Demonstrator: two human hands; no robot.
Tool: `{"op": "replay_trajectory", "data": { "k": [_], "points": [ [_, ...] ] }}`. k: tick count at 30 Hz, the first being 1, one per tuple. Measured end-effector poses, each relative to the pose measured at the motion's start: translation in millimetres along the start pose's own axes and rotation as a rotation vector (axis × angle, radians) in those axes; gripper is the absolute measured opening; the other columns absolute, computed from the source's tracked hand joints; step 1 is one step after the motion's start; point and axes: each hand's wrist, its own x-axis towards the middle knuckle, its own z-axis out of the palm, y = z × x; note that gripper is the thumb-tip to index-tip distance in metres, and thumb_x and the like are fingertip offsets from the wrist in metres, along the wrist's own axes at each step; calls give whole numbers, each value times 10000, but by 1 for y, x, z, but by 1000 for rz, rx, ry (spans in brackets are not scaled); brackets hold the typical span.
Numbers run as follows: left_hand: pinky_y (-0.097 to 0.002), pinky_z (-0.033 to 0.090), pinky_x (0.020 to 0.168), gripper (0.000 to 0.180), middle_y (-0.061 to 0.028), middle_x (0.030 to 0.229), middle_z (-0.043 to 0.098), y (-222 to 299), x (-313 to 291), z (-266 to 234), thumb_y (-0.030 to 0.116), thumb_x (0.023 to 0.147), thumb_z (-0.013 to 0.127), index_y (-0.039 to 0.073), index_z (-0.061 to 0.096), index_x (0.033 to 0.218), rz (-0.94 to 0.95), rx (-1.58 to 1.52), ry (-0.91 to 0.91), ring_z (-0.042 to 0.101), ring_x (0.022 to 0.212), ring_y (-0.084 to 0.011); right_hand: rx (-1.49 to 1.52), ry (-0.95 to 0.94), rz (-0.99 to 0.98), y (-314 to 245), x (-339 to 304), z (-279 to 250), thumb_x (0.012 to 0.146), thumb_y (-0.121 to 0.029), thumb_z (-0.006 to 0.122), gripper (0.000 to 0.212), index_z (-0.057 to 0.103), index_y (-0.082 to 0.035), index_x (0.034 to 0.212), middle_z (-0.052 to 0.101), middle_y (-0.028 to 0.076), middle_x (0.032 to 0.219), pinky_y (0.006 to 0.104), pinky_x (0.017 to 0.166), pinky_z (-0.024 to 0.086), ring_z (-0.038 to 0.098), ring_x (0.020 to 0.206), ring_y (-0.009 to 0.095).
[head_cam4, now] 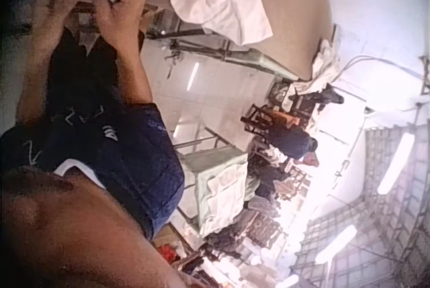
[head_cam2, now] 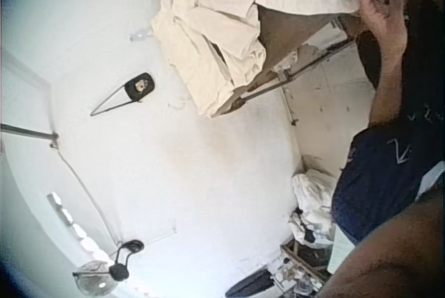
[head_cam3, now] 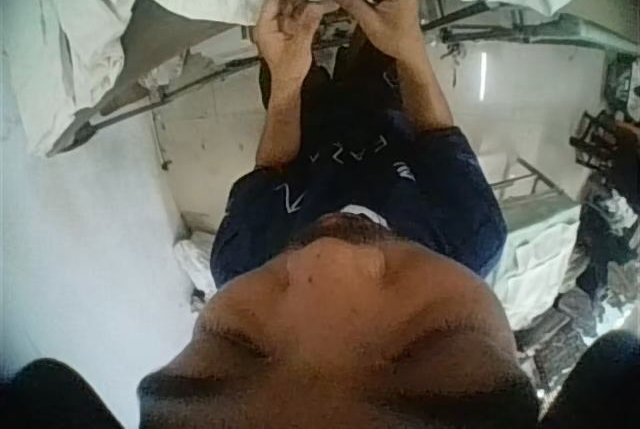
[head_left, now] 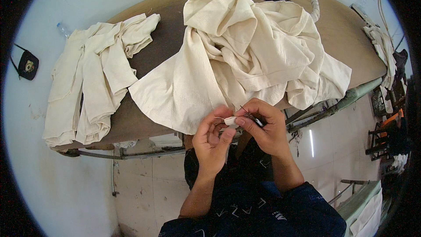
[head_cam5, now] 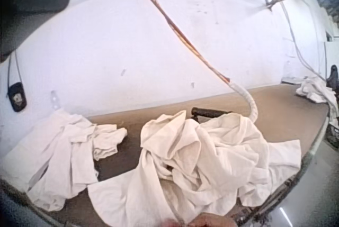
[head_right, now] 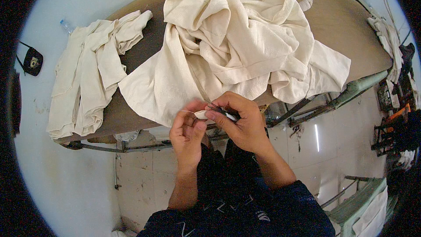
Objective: The person uses small scissors to trim loose threads from a white garment on an ironing board. The garment is repeatedly repositioned and turned over to access different areas for trimming.
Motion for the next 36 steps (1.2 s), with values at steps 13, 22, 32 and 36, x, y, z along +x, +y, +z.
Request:
{"op": "replay_trajectory", "data": {
  "k": [13, 22, 32, 36],
  "points": [
    [-267, 524, 805, 144, -100, 981, 713, 3, 5, 1, -49, 906, 729, -27, 714, 1047, 160, 344, 69, 672, 884, -155, -387, 61, -150, -37, -8, -10, 802, -171, 840, 408, 690, -41, 1159, 618, 108, 880, 320, 686, 516, 628, 761, 248],
    [-312, 546, 787, 210, -139, 968, 727, 8, 7, 4, -92, 861, 730, -17, 708, 1056, 362, 529, 15, 704, 882, -231, -375, -21, -157, -30, -1, -7, 776, -6, 786, 288, 715, -28, 1054, 628, 79, 783, 257, 603, 462, 600, 614, 157],
    [-271, 521, 791, 117, -116, 990, 703, 3, -1, -1, -27, 932, 701, -28, 687, 1048, 202, 418, -15, 666, 890, -175, -85, -60, 186, -22, -2, -7, 936, -129, 677, 195, 620, 19, 1050, 638, 54, 848, 274, 676, 490, 603, 725, 124],
    [-247, 497, 827, 117, -67, 981, 678, 10, -2, 4, 30, 986, 672, -38, 655, 1080, 3, 232, -22, 620, 913, -115, 34, 35, 182, -20, -3, -1, 962, -137, 672, 209, 625, 21, 1091, 608, 36, 866, 250, 733, 467, 551, 806, 89]
  ]
}}
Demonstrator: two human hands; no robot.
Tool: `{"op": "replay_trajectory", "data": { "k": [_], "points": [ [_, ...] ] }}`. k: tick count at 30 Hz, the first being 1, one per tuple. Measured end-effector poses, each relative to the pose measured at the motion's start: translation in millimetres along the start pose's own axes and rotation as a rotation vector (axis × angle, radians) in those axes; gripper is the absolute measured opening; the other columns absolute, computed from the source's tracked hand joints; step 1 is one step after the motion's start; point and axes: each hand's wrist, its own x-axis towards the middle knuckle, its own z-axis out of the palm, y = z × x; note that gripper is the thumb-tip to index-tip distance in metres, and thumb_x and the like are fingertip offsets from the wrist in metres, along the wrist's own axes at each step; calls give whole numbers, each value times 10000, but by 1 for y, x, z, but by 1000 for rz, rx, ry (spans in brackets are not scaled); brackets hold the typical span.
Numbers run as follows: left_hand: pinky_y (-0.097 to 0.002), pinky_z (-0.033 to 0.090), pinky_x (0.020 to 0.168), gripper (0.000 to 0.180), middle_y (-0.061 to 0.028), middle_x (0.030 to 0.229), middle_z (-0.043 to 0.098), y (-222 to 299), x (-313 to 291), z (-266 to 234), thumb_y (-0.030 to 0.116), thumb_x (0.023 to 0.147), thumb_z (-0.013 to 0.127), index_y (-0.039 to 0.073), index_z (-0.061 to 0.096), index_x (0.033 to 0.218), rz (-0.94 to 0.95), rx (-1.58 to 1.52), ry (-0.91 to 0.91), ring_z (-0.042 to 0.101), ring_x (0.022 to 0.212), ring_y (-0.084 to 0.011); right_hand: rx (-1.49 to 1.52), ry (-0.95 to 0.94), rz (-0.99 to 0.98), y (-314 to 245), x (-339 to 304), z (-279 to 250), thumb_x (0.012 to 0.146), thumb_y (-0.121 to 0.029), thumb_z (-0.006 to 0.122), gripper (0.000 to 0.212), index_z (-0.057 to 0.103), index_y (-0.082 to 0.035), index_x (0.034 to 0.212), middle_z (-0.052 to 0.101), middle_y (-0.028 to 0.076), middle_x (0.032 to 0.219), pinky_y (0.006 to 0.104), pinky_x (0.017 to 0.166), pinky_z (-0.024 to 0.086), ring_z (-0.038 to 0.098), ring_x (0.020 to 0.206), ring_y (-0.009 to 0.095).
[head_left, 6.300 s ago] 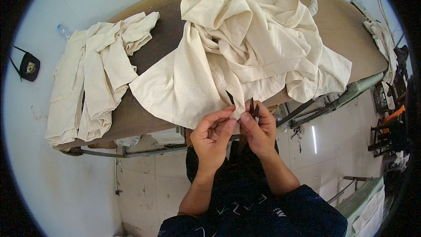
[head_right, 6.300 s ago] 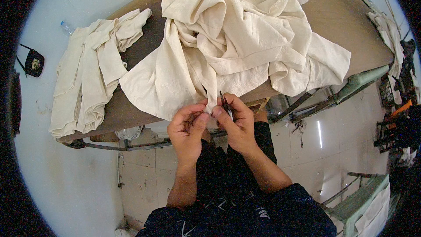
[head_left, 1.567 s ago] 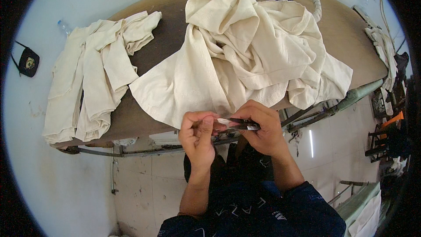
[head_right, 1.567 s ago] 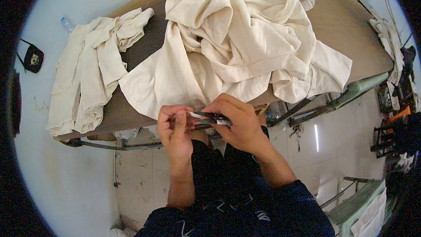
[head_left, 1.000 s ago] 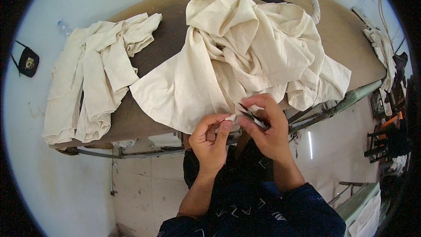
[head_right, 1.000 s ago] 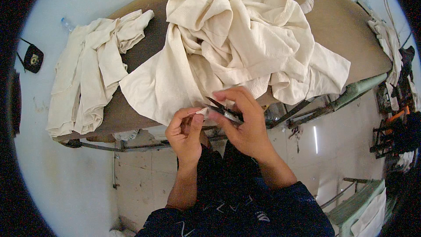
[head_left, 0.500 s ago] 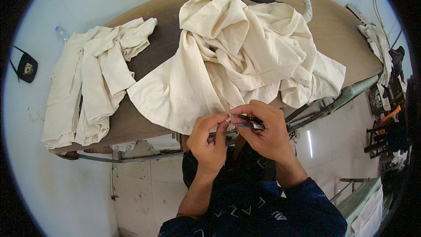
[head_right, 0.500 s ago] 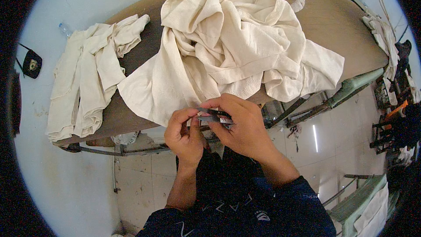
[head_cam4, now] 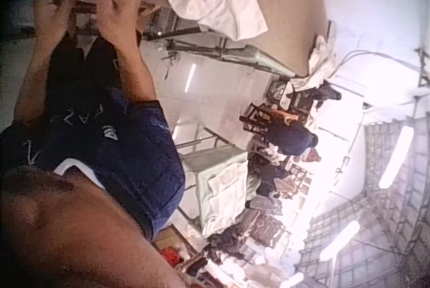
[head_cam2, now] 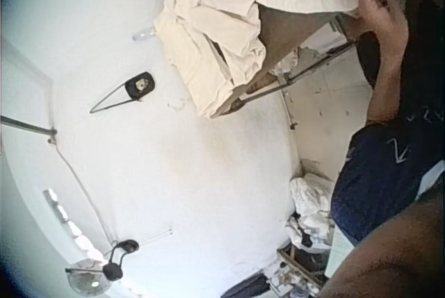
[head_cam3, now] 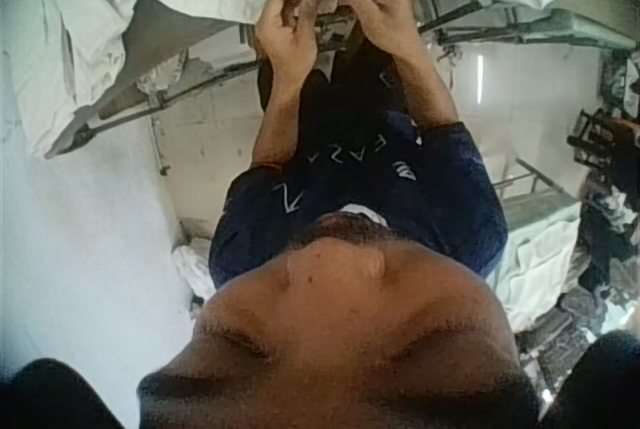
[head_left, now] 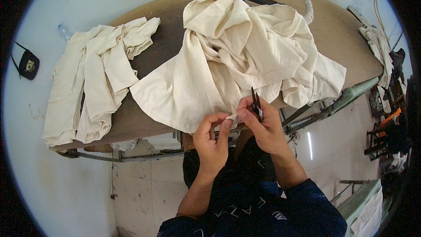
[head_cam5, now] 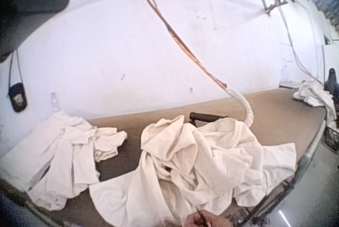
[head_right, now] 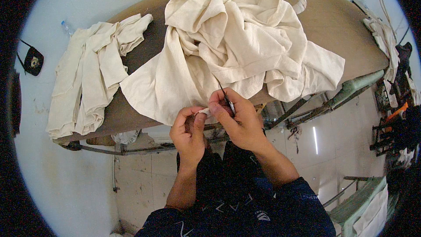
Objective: The person uses small scissors to trim loose threads from a white garment on an ironing board. The garment is repeatedly repositioned and turned over to access different areas for trimming.
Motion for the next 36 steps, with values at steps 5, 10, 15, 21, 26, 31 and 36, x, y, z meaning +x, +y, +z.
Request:
{"op": "replay_trajectory", "data": {
  "k": [5, 10, 15, 21, 26, 31, 36],
  "points": [
    [-254, 499, 838, 119, -65, 991, 674, 0, 2, -1, 40, 1000, 657, -40, 642, 1087, -32, -33, 17, 621, 927, -114, -44, 88, -77, -8, -4, -1, 915, -115, 737, 304, 639, -4, 1181, 610, 81, 953, 267, 761, 480, 588, 825, 136],
    [-287, 508, 833, 113, -99, 993, 679, -2, 4, -1, 11, 972, 668, -34, 649, 1074, 63, 133, 43, 646, 917, -172, -480, 77, -257, -22, -16, -14, 865, -104, 785, 356, 696, -71, 1208, 610, 119, 1001, 311, 760, 518, 634, 822, 229],
    [-337, 523, 816, 156, -135, 992, 689, -5, 8, 0, -50, 896, 705, -18, 667, 1044, 369, 346, 53, 672, 903, -270, -541, 114, -325, -20, -19, -13, 808, -87, 837, 299, 766, -81, 1098, 646, 96, 945, 299, 653, 534, 673, 761, 217],
    [-306, 511, 813, 87, -136, 1010, 677, -6, 8, 0, -20, 938, 672, -19, 663, 1025, 420, 326, 39, 650, 922, -222, -519, 171, -407, -15, -19, -12, 779, -54, 849, 270, 770, -65, 1037, 660, 99, 899, 308, 632, 536, 679, 751, 223],
    [-304, 511, 816, 84, -137, 1003, 678, -5, 7, 1, -31, 935, 669, -25, 664, 1019, 425, 336, 41, 651, 912, -223, -505, 168, -449, -9, -17, -11, 768, -47, 854, 260, 770, -62, 1013, 670, 100, 868, 315, 628, 536, 680, 755, 231],
    [-307, 529, 798, 169, -130, 983, 711, -10, 6, 0, -11, 900, 747, -22, 677, 1053, 349, 237, 75, 681, 882, -214, -495, 184, -457, -8, -18, -15, 761, -70, 866, 282, 764, -61, 1024, 675, 100, 893, 317, 645, 549, 686, 766, 238],
    [-281, 529, 811, 180, -120, 973, 712, -8, 2, 8, 22, 925, 748, -46, 662, 1067, 240, 43, 144, 672, 890, -159, -524, 157, -439, -14, -21, -15, 755, -87, 875, 311, 759, -69, 1044, 676, 96, 923, 319, 653, 553, 689, 774, 232]
  ]
}}
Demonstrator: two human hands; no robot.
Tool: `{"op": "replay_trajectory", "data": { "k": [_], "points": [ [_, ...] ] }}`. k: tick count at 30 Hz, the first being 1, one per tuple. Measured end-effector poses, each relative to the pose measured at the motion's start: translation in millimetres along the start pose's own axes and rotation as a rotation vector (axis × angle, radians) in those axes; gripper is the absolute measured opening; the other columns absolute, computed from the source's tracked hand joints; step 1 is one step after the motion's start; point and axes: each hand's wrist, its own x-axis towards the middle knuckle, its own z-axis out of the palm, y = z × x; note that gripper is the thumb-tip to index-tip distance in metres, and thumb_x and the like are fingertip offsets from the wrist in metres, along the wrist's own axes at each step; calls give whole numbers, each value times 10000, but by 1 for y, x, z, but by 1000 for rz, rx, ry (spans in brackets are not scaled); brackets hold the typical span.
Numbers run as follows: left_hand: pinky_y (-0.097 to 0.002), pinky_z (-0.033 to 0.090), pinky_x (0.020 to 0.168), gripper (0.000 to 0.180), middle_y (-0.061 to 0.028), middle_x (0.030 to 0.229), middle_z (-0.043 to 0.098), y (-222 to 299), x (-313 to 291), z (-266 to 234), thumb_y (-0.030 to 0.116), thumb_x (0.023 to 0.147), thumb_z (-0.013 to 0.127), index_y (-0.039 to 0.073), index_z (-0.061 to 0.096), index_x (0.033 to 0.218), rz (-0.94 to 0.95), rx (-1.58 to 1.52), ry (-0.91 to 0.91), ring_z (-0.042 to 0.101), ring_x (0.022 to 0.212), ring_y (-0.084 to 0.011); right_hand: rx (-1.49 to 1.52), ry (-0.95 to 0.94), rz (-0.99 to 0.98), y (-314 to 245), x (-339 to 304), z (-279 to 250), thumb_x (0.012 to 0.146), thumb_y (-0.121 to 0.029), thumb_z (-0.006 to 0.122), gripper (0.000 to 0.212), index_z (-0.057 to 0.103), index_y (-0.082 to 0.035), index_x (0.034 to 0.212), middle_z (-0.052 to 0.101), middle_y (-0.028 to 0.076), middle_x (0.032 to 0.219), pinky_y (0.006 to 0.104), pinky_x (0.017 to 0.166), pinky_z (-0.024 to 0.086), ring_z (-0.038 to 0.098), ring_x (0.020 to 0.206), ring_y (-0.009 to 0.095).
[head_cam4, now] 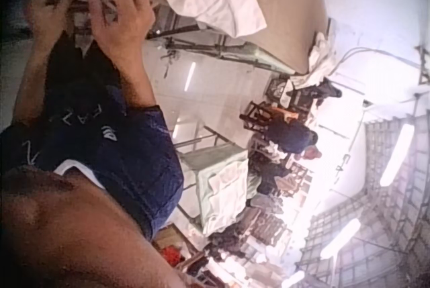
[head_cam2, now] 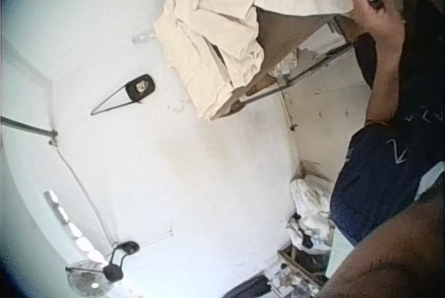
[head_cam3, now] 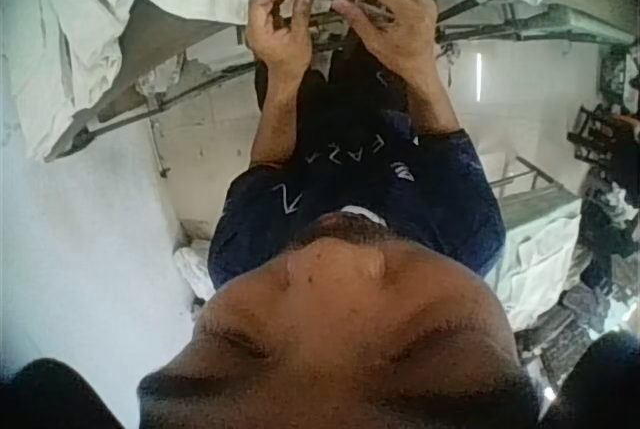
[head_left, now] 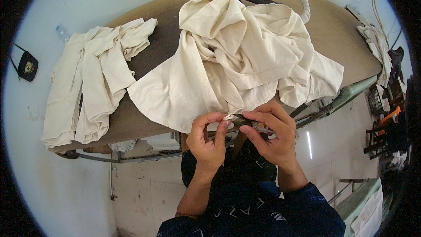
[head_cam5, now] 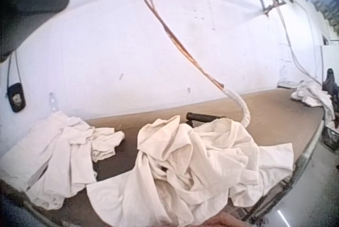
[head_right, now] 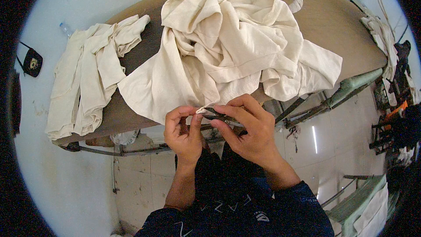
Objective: The person uses small scissors to trim loose threads from a white garment on an ironing board. The garment is repeatedly repositioned and turned over to access different areas for trimming.
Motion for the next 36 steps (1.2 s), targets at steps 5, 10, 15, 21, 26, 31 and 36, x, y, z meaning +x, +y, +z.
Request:
{"op": "replay_trajectory", "data": {
  "k": [5, 10, 15, 21, 26, 31, 36],
  "points": [
    [-281, 527, 839, 180, -119, 995, 708, -1, 1, -5, 11, 924, 746, -50, 652, 1065, 31, 51, -59, 677, 916, -169, 35, 22, -47, 0, -1, 6, 749, -62, 875, 297, 773, -47, 1028, 674, 94, 908, 288, 647, 514, 665, 779, 193],
    [-285, 530, 860, 183, -128, 1027, 707, -2, -1, -5, -1, 927, 738, -46, 638, 1074, 57, -7, -60, 682, 934, -176, 35, 8, -41, -1, 1, 8, 753, -56, 871, 273, 776, -43, 1009, 679, 95, 902, 293, 648, 518, 668, 772, 197],
    [-283, 536, 862, 244, -153, 1044, 704, -4, 0, -5, -8, 929, 734, -31, 580, 1117, 104, -3, -80, 690, 941, -183, 69, 14, -23, 3, 0, 7, 760, -55, 866, 263, 776, -41, 1006, 678, 92, 895, 289, 642, 513, 664, 765, 191],
    [-295, 547, 860, 305, -175, 1029, 706, -8, -1, -7, -39, 933, 713, -14, 512, 1162, 93, -44, -97, 702, 955, -196, 60, -5, -30, 0, 4, 7, 768, -69, 868, 242, 776, -40, 989, 678, 92, 882, 283, 647, 508, 657, 753, 185],
    [-295, 548, 856, 303, -179, 1021, 709, -8, 0, -6, -45, 933, 711, -12, 508, 1155, 98, -45, -94, 705, 943, -195, 73, -19, 8, 3, 1, 7, 770, -93, 873, 253, 775, -38, 996, 680, 98, 906, 289, 656, 511, 661, 771, 192],
    [-295, 548, 852, 308, -181, 1018, 709, -9, -1, -8, -42, 931, 716, -8, 504, 1151, 85, -71, -93, 705, 943, -196, 70, 17, 1, -2, 5, 7, 770, -63, 865, 240, 773, -35, 991, 681, 93, 887, 290, 651, 511, 665, 773, 190],
    [-292, 545, 846, 311, -184, 1021, 709, -8, 1, -7, -41, 931, 716, -6, 503, 1154, 113, -56, -104, 705, 942, -199, 82, -7, 4, 0, 3, 7, 763, -57, 867, 250, 775, -39, 994, 683, 96, 883, 288, 651, 510, 667, 772, 189]
  ]
}}
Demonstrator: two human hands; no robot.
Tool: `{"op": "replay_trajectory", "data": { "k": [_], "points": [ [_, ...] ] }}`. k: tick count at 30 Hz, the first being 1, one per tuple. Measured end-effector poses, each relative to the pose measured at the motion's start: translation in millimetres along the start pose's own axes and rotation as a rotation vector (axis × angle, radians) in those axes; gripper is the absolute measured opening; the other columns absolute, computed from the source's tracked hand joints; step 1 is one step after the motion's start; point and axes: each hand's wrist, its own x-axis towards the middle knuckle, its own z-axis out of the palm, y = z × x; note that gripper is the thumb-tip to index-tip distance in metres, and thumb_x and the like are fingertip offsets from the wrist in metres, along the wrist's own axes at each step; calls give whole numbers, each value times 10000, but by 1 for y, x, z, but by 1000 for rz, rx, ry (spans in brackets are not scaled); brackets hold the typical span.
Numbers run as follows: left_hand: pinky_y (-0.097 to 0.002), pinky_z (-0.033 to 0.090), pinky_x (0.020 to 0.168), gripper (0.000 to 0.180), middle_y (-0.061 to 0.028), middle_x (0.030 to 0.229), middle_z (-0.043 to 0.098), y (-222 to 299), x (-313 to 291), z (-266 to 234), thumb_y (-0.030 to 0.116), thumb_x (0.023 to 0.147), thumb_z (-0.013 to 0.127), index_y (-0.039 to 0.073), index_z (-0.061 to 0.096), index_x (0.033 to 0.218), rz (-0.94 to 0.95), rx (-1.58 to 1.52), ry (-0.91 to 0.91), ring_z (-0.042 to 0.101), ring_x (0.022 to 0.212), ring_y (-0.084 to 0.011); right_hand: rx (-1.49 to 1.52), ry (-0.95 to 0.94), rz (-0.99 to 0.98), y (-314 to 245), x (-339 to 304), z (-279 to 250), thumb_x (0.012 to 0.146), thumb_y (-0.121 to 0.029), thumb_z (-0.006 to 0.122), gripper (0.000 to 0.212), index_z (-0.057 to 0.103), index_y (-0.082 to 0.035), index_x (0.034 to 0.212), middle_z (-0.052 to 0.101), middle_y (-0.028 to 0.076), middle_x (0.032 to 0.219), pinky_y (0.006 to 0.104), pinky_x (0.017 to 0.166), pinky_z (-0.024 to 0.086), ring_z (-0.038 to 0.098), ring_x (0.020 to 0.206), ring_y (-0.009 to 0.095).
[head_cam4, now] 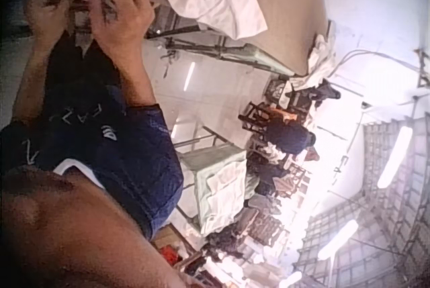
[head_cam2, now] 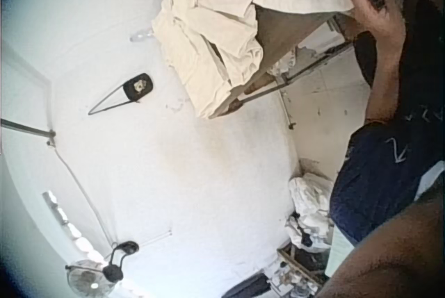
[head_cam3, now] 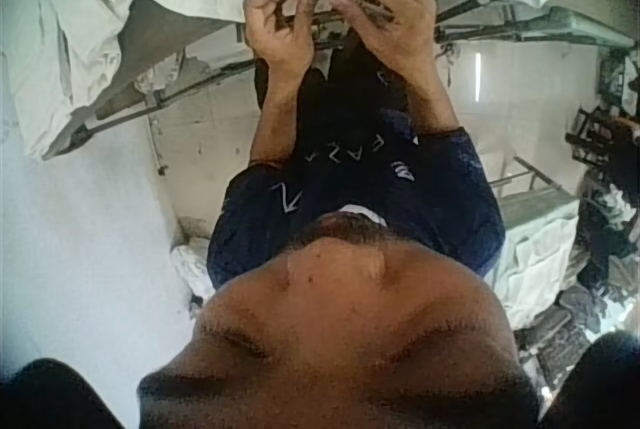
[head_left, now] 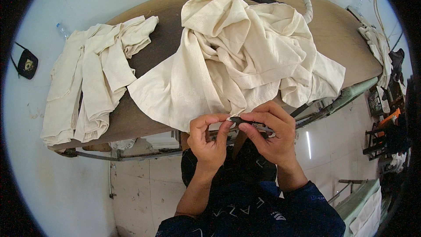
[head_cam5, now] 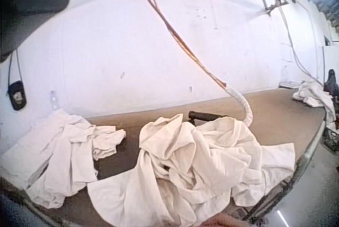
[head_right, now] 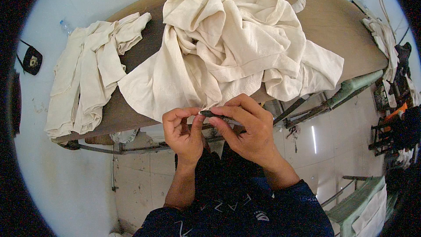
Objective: The person uses small scissors to trim loose threads from a white garment on an ironing board. The garment is repeatedly repositioned and turned over to access different areas for trimming.
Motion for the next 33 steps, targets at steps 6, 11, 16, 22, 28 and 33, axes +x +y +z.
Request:
{"op": "replay_trajectory", "data": {
  "k": [6, 11, 16, 22, 28, 33],
  "points": [
    [-298, 541, 864, 310, -182, 1015, 706, 1, 0, 2, -39, 929, 720, -6, 502, 1147, -31, 7, 7, 701, 946, -193, 0, 8, 11, -1, 0, -3, 785, -66, 851, 205, 761, -40, 968, 673, 102, 854, 311, 639, 534, 677, 749, 227],
    [-290, 556, 847, 269, -160, 1058, 686, 2, -5, -6, 6, 962, 694, -22, 534, 1176, -123, 49, 81, 684, 933, -176, 66, 146, 147, 8, -6, -14, 791, -95, 854, 271, 733, -8, 1018, 655, 83, 873, 302, 734, 515, 647, 807, 181],
    [-296, 605, 784, 221, -123, 1074, 667, 14, -2, -1, 47, 1007, 633, -41, 562, 1197, -380, -202, 166, 667, 915, -142, 267, 337, 313, 24, -23, -14, 840, -105, 831, 325, 683, 8, 1107, 617, 6, 863, 244, 741, 468, 573, 808, 101],
    [-308, 614, 759, 143, -132, 1081, 677, 11, -14, -9, 4, 999, 603, -35, 573, 1133, -561, -494, 176, 670, 874, -152, 301, 182, 510, 39, -46, -13, 990, -82, 656, 133, 696, 3, 1084, 643, 8, 809, 256, 721, 462, 562, 749, 91],
    [-328, 621, 748, 154, -137, 1026, 697, 18, -30, 3, 17, 994, 637, -30, 564, 1122, -623, -513, -103, 705, 883, -177, 471, 139, 407, 28, -39, 17, 1061, -254, 588, 307, 709, -1, 1186, 618, -14, 831, 224, 674, 420, 518, 753, 68],
    [-282, 586, 775, 147, -131, 1059, 708, 21, -26, 5, 26, 992, 659, -42, 627, 1119, -558, -330, -257, 705, 898, -156, 609, 82, 566, 41, -45, 22, 934, -87, 753, 294, 710, 20, 1204, 742, 46, 966, 257, 781, 534, 659, 865, 92]
  ]
}}
